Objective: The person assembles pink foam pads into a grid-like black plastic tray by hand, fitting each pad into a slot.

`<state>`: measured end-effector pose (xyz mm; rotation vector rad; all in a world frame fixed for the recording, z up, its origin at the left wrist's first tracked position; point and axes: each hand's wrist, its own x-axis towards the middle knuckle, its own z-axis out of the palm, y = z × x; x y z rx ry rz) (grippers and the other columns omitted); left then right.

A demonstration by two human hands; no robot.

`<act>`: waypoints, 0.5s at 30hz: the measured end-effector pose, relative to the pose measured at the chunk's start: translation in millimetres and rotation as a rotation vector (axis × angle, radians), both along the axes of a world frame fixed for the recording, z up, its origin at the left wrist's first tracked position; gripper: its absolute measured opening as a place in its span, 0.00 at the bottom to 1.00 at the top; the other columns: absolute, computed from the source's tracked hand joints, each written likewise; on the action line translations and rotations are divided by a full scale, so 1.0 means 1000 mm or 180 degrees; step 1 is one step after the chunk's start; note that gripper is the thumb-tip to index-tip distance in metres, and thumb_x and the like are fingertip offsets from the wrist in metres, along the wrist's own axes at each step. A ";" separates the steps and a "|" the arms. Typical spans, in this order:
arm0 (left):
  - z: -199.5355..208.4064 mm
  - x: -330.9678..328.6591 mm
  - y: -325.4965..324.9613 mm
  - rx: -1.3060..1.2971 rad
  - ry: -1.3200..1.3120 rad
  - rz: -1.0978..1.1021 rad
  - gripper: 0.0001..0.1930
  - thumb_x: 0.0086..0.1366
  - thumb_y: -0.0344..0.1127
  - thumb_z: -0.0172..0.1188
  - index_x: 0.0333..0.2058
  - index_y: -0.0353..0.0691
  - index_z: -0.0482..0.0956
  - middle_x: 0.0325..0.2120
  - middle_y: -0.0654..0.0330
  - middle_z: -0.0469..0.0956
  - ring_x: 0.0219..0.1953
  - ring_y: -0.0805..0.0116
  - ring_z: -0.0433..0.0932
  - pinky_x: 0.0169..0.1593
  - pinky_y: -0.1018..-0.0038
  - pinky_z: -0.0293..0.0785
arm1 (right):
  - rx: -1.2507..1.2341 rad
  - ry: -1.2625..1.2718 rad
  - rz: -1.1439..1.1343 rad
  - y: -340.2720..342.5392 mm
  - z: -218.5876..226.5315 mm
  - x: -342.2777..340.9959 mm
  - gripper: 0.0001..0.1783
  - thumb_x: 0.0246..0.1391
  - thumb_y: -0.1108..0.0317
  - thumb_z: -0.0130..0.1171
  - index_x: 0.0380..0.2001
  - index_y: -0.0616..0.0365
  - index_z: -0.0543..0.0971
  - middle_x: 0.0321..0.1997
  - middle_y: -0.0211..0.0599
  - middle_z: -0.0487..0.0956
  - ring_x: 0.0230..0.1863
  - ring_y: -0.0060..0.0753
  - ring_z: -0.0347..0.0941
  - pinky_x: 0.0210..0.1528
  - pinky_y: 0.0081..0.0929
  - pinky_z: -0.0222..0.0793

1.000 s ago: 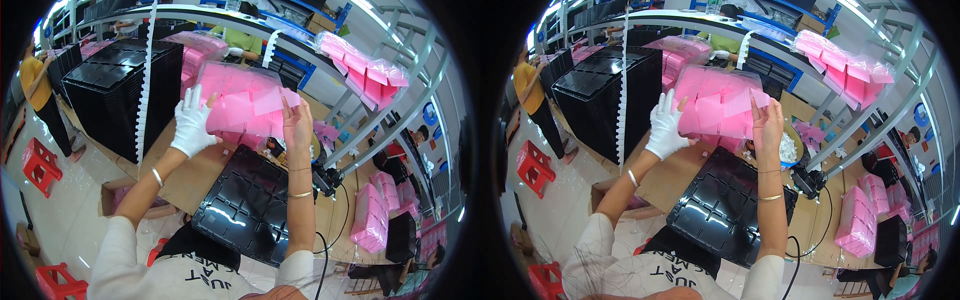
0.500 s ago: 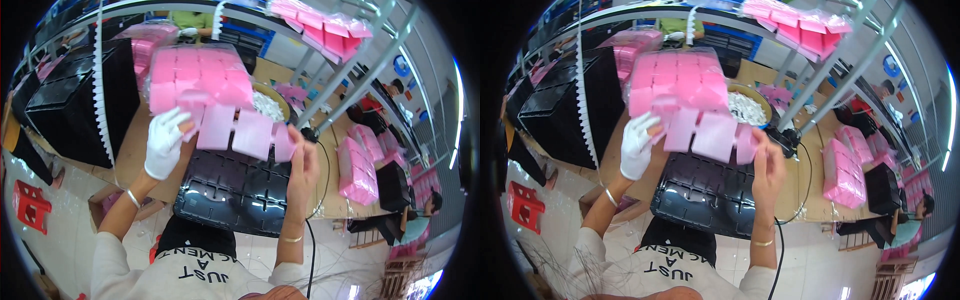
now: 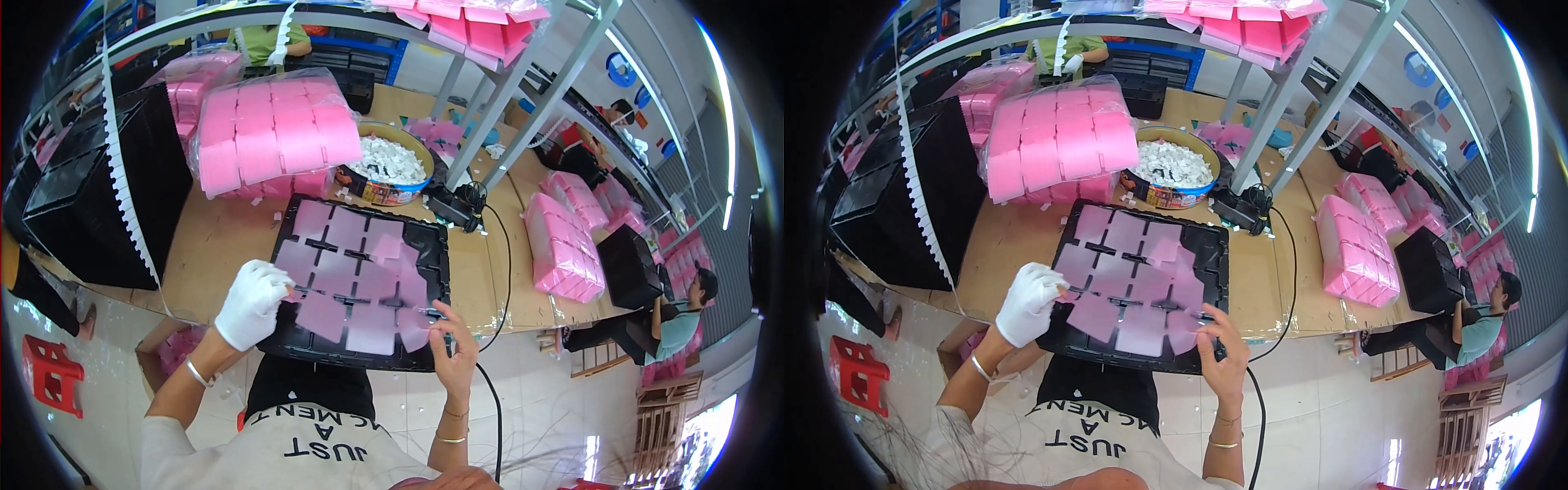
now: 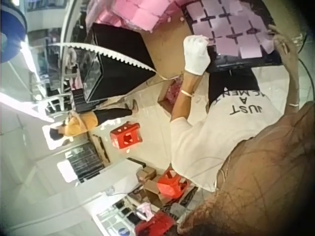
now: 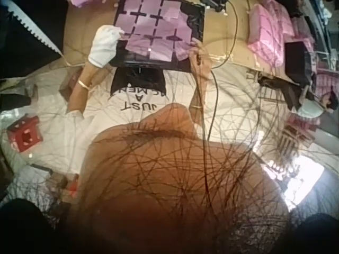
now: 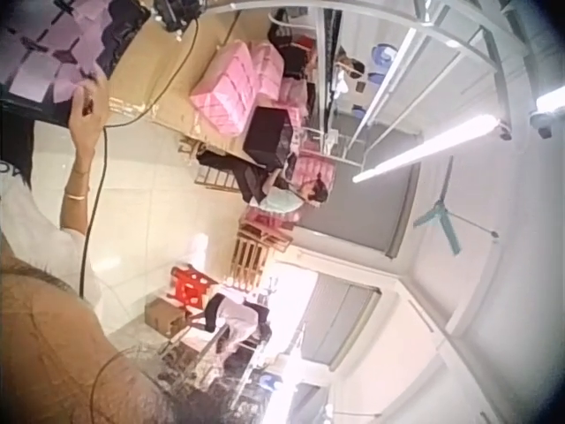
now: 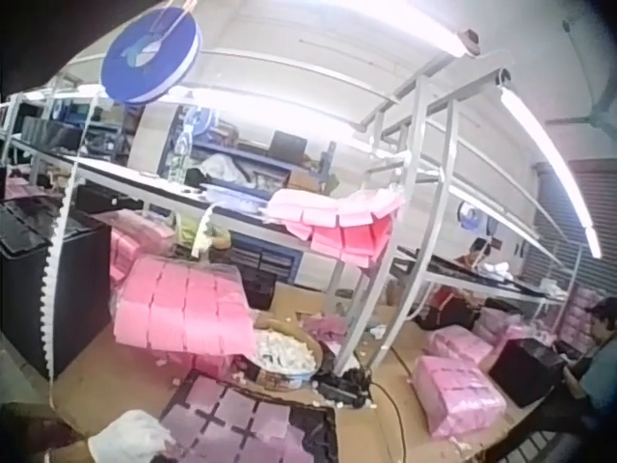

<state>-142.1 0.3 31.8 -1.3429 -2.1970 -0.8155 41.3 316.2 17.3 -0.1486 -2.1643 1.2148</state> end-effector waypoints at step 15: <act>0.047 0.011 -0.054 -0.1412 -0.1267 -0.0766 0.16 0.55 0.24 0.62 0.43 0.40 0.85 0.41 0.55 0.85 0.47 0.53 0.81 0.59 0.60 0.70 | -0.0054 -0.0171 -0.0182 0.005 -0.011 -0.035 0.08 0.63 0.69 0.63 0.40 0.63 0.80 0.48 0.39 0.82 0.46 0.36 0.79 0.44 0.31 0.75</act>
